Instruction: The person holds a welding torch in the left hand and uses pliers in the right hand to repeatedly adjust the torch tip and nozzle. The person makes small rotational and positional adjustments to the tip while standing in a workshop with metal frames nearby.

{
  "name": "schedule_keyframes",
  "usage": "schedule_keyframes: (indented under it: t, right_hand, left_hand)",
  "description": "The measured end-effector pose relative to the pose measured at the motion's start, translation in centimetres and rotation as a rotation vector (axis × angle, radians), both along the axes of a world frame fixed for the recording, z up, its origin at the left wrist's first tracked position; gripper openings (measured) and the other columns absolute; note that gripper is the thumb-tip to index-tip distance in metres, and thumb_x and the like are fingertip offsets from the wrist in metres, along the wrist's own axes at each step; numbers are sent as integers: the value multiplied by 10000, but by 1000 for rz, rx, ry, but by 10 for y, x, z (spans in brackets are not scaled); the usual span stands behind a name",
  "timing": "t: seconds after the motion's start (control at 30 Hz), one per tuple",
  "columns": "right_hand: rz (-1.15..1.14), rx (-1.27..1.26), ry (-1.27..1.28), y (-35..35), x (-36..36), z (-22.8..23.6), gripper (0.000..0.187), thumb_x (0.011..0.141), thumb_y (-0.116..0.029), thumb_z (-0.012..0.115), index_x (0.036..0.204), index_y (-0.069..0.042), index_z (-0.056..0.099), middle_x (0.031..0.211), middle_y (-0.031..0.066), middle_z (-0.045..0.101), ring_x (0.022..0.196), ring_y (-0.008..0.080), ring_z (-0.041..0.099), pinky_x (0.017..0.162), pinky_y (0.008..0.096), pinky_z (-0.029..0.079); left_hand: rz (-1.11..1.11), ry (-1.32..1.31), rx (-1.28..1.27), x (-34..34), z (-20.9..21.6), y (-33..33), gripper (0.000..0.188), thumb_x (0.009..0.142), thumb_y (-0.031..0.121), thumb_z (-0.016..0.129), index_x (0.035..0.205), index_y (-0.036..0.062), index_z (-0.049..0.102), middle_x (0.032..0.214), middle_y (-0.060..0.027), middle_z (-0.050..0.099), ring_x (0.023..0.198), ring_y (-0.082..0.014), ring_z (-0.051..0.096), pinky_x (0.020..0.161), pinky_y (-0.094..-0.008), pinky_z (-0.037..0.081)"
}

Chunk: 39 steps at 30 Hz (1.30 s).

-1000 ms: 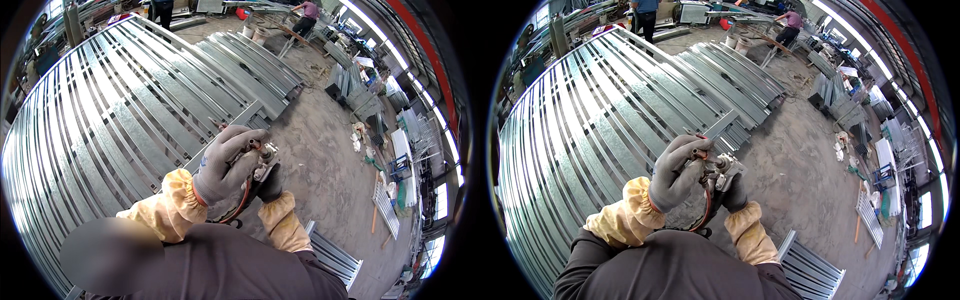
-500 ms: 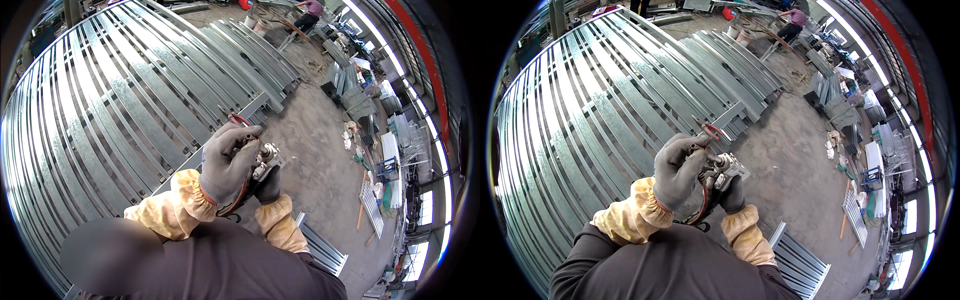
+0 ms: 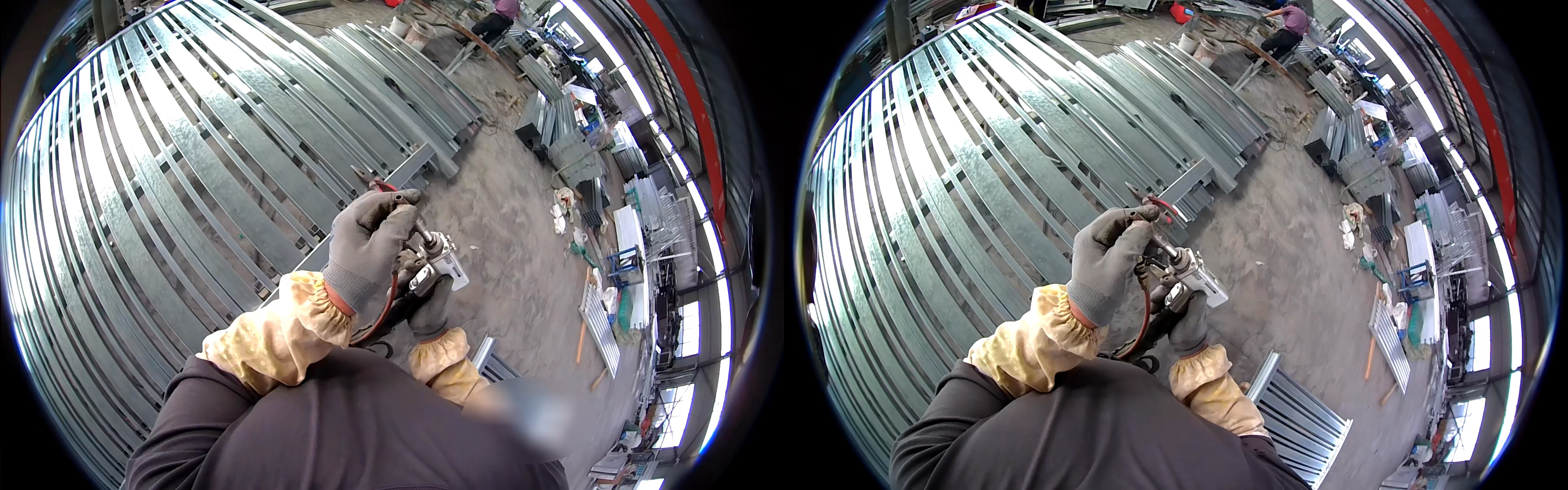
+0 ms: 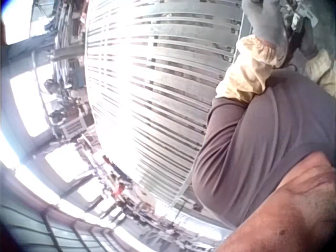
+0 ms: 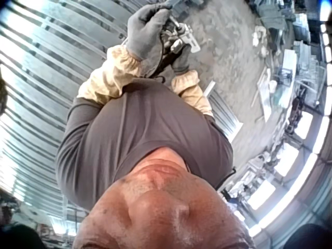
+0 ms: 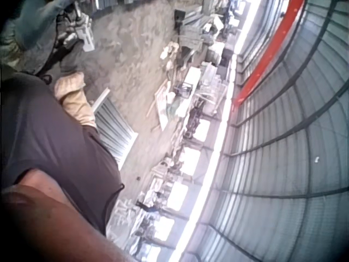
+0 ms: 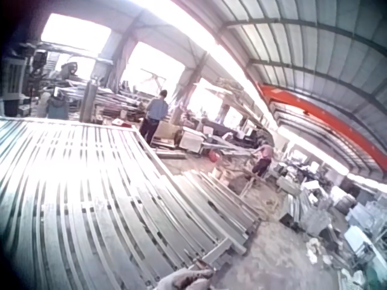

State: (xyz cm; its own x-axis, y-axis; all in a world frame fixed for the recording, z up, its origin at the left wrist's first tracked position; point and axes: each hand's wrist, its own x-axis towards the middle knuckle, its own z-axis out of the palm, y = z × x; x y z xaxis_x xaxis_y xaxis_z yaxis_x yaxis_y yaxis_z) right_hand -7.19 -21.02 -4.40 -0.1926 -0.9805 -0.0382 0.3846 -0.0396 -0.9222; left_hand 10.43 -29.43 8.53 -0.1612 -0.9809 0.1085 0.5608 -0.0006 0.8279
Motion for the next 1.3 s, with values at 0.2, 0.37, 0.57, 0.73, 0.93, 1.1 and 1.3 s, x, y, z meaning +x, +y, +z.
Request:
schedule_keyframes:
  t: [0.2,0.37,0.57,0.73,0.93,1.1,1.3]
  right_hand:
    - [3,29,42,-4,-5,-1,868,914,-855,379,1232,-79,603,926,99,661,749,197,628,642,321,537]
    - [133,82,-183,-24,-25,-10,856,904,-846,420,1233,-77,601,933,97,666,784,211,634,679,359,548]
    - [191,27,-259,-58,-49,-37,814,948,-793,428,1208,-39,597,982,117,680,817,215,646,714,348,544]
    - [161,-12,-175,-90,-56,-63,786,992,-747,395,1213,-19,590,994,115,666,827,210,631,722,343,533]
    - [140,129,-371,-125,-66,-97,648,1062,-594,418,1242,7,580,1038,124,677,892,202,651,803,337,530]
    - [245,1,-112,-155,-57,-41,309,1082,-271,553,1214,-4,635,999,51,679,862,140,642,778,301,529]
    - [648,-42,-221,-152,-41,-78,387,1044,-231,644,1366,-36,556,1081,12,620,908,80,571,780,268,503]
  left_hand:
    - [-42,-25,-31,-2,-13,-11,288,990,100,612,1214,-70,676,884,-31,667,820,-76,641,732,-236,510]
    - [60,-82,-300,-14,-22,-19,295,994,64,584,1244,-70,667,941,-36,643,876,-96,655,741,-248,512]
    - [75,-148,-63,-44,-22,-49,254,1020,101,572,1168,-72,683,906,-50,686,806,-80,613,762,-226,505]
    - [137,-137,183,-78,-41,-91,260,1029,138,577,1152,-64,683,885,-71,708,748,-106,639,676,-249,527]
    - [202,-275,312,-102,-57,-141,301,1046,191,576,1200,-57,652,862,-54,684,723,-121,637,649,-263,530]
    - [313,-94,340,-82,-93,-178,387,1102,270,492,1310,-45,575,954,-64,648,769,-138,640,664,-269,571]
    - [332,-212,398,-51,-96,-196,554,1069,428,546,1406,-9,496,944,-45,585,836,-145,602,755,-307,564]
